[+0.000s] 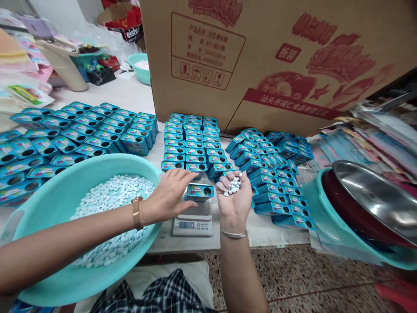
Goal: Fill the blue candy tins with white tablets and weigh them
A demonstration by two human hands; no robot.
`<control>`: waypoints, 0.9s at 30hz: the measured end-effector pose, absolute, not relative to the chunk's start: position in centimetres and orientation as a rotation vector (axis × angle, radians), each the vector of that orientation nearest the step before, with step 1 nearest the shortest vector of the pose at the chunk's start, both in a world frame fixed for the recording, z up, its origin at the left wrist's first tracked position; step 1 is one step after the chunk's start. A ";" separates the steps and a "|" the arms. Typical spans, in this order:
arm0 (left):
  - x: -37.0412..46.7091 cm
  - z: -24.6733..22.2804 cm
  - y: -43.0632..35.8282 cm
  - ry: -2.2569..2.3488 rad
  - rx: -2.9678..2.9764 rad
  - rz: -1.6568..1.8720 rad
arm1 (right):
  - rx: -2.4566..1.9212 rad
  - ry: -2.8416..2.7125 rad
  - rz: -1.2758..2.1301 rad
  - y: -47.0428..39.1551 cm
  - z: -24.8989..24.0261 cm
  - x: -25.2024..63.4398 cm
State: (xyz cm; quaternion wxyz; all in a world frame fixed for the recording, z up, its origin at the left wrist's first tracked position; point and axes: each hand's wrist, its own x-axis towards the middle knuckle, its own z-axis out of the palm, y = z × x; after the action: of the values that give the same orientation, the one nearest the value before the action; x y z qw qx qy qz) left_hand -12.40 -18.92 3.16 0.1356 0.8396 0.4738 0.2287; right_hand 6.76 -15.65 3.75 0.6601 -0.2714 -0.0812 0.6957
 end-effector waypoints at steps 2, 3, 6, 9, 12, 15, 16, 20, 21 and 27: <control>-12.4 3.1 -18.9 1.370 2.429 0.663 | -0.618 -0.207 1.575 -15.6 3.8 6.7; -12.4 3.1 -18.9 1.370 2.428 0.661 | -0.618 -0.214 1.578 -15.5 3.8 6.7; -12.3 3.0 -19.0 1.371 2.429 0.644 | -0.617 -0.209 1.573 -15.4 3.9 6.3; -12.0 3.0 -18.9 1.347 2.422 0.639 | -0.641 -0.227 1.536 -15.4 3.9 5.8; -11.5 2.8 -18.7 1.300 2.372 0.664 | -0.693 -0.328 1.471 -15.4 3.8 5.1; -10.9 2.4 -18.4 1.264 2.319 0.670 | -0.733 -0.430 1.391 -15.6 3.6 4.5; -10.7 2.2 -18.3 1.259 2.310 0.667 | -0.742 -0.451 1.372 -15.6 3.5 4.4; -10.0 1.7 -18.0 1.262 2.299 0.654 | -0.761 -0.484 1.344 -15.7 3.4 4.0; -9.9 1.6 -17.9 1.265 2.299 0.650 | -0.759 -0.481 1.345 -15.6 3.4 4.0; -9.9 1.2 -17.8 1.272 2.300 0.647 | -0.653 -0.333 1.459 -15.0 2.7 5.1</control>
State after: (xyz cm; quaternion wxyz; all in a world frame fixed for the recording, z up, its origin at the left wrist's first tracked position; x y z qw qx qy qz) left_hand -9.85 -17.79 1.21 0.2158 0.8296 0.4591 0.2334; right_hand 5.06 -14.99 2.75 0.6849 -0.2914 -0.1487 0.6511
